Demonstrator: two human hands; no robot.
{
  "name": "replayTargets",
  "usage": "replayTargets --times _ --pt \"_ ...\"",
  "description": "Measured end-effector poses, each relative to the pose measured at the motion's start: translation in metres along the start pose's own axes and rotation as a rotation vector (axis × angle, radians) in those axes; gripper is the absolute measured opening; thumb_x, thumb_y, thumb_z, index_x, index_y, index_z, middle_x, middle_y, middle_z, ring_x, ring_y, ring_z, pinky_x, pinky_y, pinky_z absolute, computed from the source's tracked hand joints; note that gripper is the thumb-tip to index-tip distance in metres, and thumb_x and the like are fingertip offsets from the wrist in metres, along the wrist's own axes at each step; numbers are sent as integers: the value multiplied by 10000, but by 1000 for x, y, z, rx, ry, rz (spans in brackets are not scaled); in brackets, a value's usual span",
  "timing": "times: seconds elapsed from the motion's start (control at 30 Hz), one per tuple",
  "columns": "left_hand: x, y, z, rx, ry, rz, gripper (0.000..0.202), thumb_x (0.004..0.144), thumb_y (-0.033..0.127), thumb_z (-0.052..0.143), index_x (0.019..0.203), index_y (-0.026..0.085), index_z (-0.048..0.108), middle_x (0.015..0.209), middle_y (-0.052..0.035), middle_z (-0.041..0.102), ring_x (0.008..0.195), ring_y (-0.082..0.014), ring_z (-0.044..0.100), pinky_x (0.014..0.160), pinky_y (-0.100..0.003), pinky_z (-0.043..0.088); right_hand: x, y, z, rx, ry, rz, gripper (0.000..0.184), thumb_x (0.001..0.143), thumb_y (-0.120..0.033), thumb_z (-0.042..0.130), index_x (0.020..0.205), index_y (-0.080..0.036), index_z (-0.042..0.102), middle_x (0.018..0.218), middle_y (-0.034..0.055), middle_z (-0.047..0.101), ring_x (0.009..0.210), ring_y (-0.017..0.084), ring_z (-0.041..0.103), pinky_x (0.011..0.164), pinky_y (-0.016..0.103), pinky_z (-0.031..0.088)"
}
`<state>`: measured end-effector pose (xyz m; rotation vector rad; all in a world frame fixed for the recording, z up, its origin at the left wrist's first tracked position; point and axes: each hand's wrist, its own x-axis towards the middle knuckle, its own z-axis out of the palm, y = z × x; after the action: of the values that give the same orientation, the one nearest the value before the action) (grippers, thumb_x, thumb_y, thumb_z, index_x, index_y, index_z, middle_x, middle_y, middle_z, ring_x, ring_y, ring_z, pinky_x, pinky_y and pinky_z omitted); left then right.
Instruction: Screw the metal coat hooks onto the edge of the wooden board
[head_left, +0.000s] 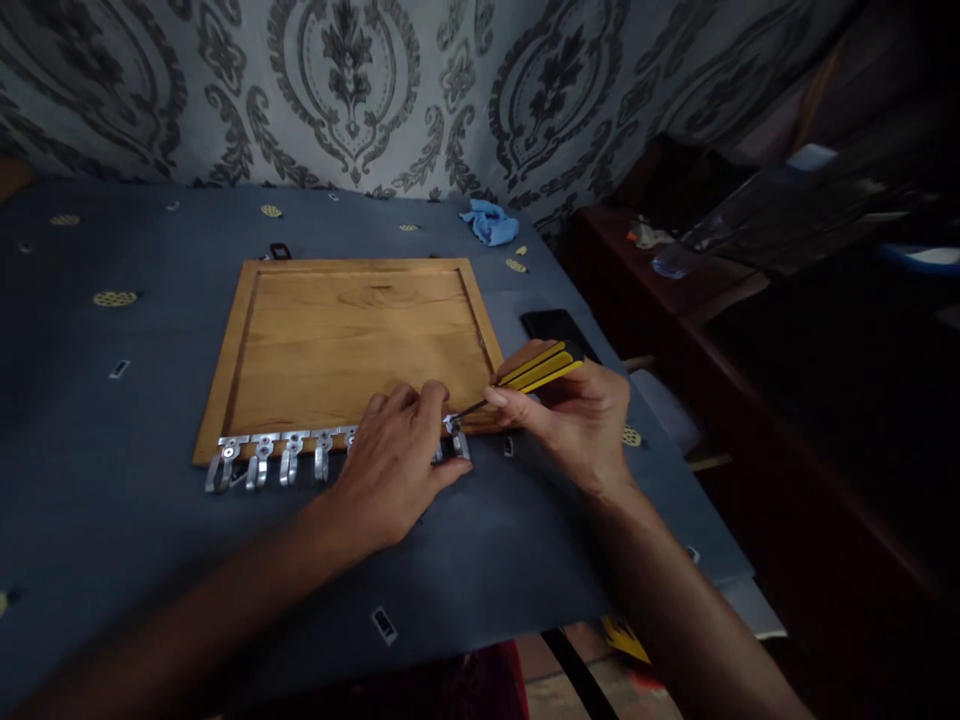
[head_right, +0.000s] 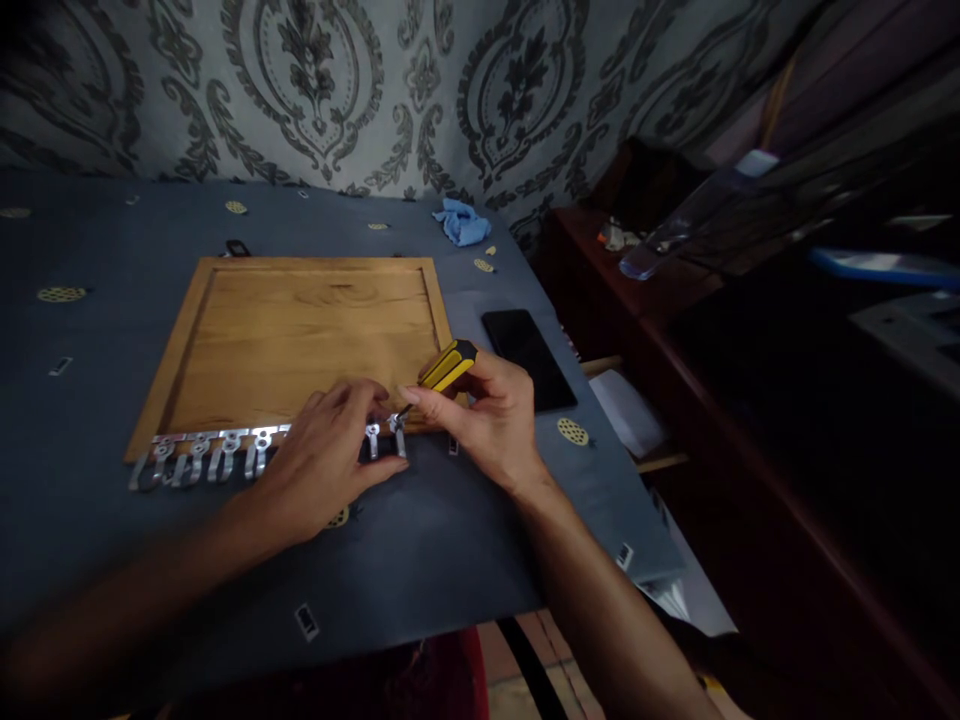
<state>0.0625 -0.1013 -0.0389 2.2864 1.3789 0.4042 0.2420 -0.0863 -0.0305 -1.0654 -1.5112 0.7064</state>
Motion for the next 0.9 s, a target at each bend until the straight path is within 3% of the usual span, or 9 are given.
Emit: replayTargets --times 0.17,0.3,0.53,0.8,0.9 --pt "0 -1 0 5 12 8 458 796 281 813 1074 216 454 1081 -66 666 1066 -299 613 918 -462 479 0 -7 -1 -20 80 -65 275 772 -368 837 628 -232 646 618 -18 624 541 125 575 487 276 481" --pt "-1 0 -2 5 -2 7 455 803 272 806 1082 204 453 1083 -76 662 1057 -298 613 910 -461 483 0 -9 -2 -35 47 -33 258 770 -355 839 648 -238 645 644 -18 624 479 112 545 410 272 443" --pt "-1 -2 1 2 23 15 453 797 283 811 1069 210 456 1079 -69 658 1041 -292 612 894 -454 485 -1 -7 0 -54 26 -18 326 804 -396 794 587 -229 617 625 -1 618 542 133 571 474 290 481" --pt "0 0 -1 6 6 2 463 794 283 817 1073 212 455 1092 -72 661 1059 -297 614 903 -452 486 0 -4 -1 19 -44 10 272 699 -376 886 635 -231 665 657 -18 645 540 124 577 479 270 488" --pt "0 0 -1 12 7 2 452 797 281 811 1066 216 454 1086 -71 659 1052 -296 617 894 -449 489 3 -4 -4 32 -113 -4 231 706 -418 878 713 -245 724 750 3 712 644 149 639 565 288 538"
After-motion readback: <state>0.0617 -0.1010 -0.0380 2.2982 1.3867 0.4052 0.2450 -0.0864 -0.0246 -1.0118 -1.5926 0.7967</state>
